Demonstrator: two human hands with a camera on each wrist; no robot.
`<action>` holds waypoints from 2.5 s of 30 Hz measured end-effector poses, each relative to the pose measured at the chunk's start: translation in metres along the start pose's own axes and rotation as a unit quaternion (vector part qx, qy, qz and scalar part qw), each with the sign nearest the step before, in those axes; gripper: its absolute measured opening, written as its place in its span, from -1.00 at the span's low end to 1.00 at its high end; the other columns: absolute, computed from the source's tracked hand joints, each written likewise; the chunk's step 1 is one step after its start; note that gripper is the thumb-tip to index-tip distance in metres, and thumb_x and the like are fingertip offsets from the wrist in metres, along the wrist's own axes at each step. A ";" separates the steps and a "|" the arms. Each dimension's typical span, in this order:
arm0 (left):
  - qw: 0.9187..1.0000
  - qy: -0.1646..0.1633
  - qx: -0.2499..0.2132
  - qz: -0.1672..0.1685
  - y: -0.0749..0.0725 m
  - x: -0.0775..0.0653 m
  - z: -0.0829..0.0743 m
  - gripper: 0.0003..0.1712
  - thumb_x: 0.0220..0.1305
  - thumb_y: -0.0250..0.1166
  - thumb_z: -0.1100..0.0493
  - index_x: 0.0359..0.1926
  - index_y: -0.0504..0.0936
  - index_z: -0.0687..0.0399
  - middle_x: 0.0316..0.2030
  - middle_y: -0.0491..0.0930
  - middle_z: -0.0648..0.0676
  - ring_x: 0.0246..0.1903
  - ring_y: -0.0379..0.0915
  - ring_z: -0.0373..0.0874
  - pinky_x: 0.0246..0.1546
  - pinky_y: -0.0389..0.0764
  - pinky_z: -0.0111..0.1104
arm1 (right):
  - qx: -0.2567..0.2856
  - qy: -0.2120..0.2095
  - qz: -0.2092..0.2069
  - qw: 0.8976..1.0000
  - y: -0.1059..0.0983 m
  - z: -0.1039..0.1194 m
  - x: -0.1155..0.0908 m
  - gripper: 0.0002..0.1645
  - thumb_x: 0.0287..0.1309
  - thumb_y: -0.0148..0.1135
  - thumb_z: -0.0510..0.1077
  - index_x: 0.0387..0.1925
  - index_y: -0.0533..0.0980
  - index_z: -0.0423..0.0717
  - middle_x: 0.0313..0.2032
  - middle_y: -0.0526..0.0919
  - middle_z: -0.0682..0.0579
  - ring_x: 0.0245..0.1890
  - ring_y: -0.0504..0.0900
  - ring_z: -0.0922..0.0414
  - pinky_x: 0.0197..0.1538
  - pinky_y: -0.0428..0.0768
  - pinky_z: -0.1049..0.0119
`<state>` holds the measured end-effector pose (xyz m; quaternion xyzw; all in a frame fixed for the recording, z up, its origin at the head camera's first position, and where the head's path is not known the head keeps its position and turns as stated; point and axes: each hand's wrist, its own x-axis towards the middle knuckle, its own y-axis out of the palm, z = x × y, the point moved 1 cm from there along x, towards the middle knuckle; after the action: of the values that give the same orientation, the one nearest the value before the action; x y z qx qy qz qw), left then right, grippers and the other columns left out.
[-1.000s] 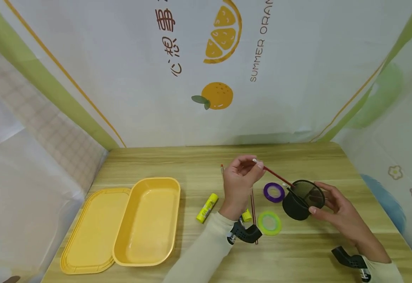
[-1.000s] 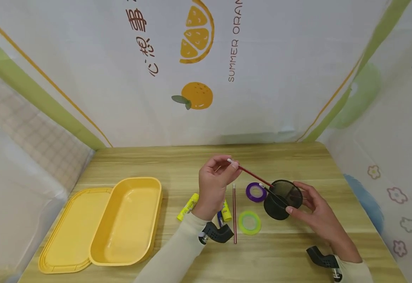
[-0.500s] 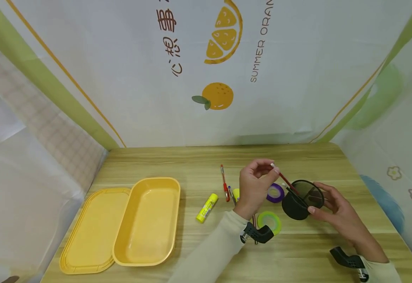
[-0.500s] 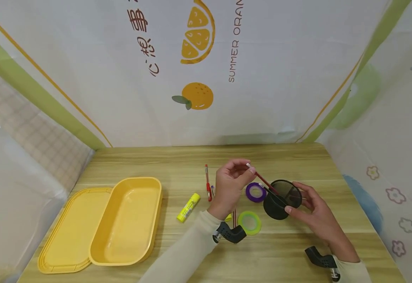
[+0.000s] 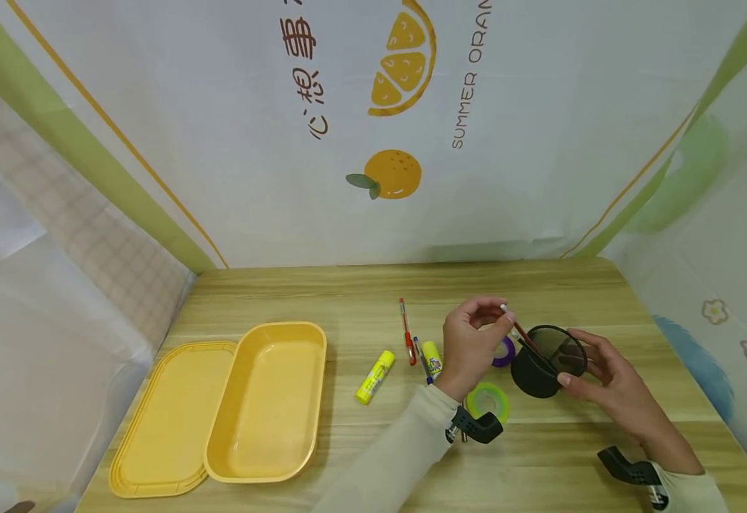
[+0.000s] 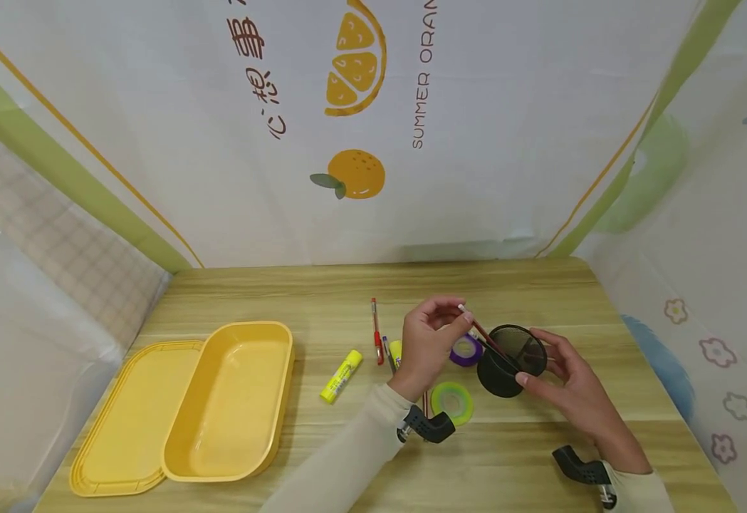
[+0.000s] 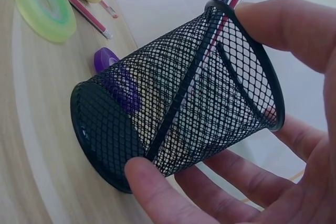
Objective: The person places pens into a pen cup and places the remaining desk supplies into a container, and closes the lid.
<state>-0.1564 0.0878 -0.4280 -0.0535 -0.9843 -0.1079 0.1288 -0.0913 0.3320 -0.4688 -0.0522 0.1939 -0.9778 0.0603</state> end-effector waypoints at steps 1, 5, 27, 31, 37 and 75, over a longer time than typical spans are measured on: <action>1.000 -0.004 0.001 0.000 0.000 0.000 0.001 -0.82 0.30 0.49 0.26 -0.08 0.79 0.10 -0.16 0.78 0.17 -0.23 0.69 -0.38 -0.22 0.69 -0.52 | -0.001 0.000 0.000 1.000 0.000 0.000 0.000 -0.08 0.42 0.30 -0.32 0.65 0.11 -0.05 0.24 0.56 0.25 0.17 0.59 0.49 -0.13 0.78 0.30; 1.000 -0.017 0.004 0.004 0.000 -0.001 0.006 -0.82 0.30 0.49 0.28 -0.08 0.79 0.07 -0.17 0.78 0.16 -0.23 0.68 -0.40 -0.24 0.69 -0.54 | 0.003 0.001 0.003 1.000 0.000 -0.001 0.000 -0.08 0.42 0.30 -0.33 0.65 0.10 -0.06 0.23 0.57 0.26 0.17 0.59 0.49 -0.13 0.78 0.28; 1.000 -0.014 0.015 0.007 -0.006 -0.007 0.003 -0.82 0.34 0.46 0.16 -0.08 0.79 0.07 -0.11 0.79 0.19 -0.20 0.68 -0.39 -0.07 0.71 -0.45 | 0.029 0.003 0.011 1.000 0.000 -0.002 0.000 -0.08 0.43 0.27 -0.36 0.66 0.07 -0.08 0.24 0.56 0.25 0.16 0.63 0.45 -0.16 0.82 0.15; 1.000 -0.013 0.018 -0.002 -0.011 -0.007 0.001 -0.82 0.35 0.46 0.15 -0.07 0.78 0.06 -0.06 0.77 0.24 -0.18 0.66 -0.39 -0.03 0.71 -0.42 | 0.035 0.004 0.013 0.999 0.001 -0.002 0.000 -0.07 0.43 0.26 -0.37 0.66 0.06 -0.07 0.24 0.55 0.27 0.15 0.63 0.44 -0.16 0.82 0.14; 1.000 -0.006 0.017 -0.018 -0.024 -0.006 -0.008 -0.82 0.37 0.44 0.15 -0.06 0.77 0.07 -0.11 0.77 0.11 -0.17 0.66 -0.33 -0.06 0.70 -0.42 | 0.052 0.007 0.015 0.999 -0.001 -0.002 0.000 -0.08 0.43 0.25 -0.39 0.66 0.07 -0.06 0.22 0.56 0.25 0.13 0.65 0.42 -0.17 0.82 0.12; 0.976 -0.137 0.121 -0.121 -0.105 -0.047 0.008 -0.71 0.35 0.42 0.21 0.07 0.75 0.10 0.07 0.72 0.20 -0.02 0.71 -0.13 0.00 0.72 -0.34 | 0.084 0.000 0.019 0.996 0.000 -0.004 0.001 -0.08 0.42 0.23 -0.42 0.65 0.07 -0.07 0.20 0.57 0.14 0.10 0.69 0.34 -0.18 0.82 0.05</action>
<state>-0.1274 -0.0160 -0.4686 0.0677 -0.9976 0.0060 -0.0157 -0.0924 0.3330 -0.4725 -0.0433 0.1125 -0.9892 0.0832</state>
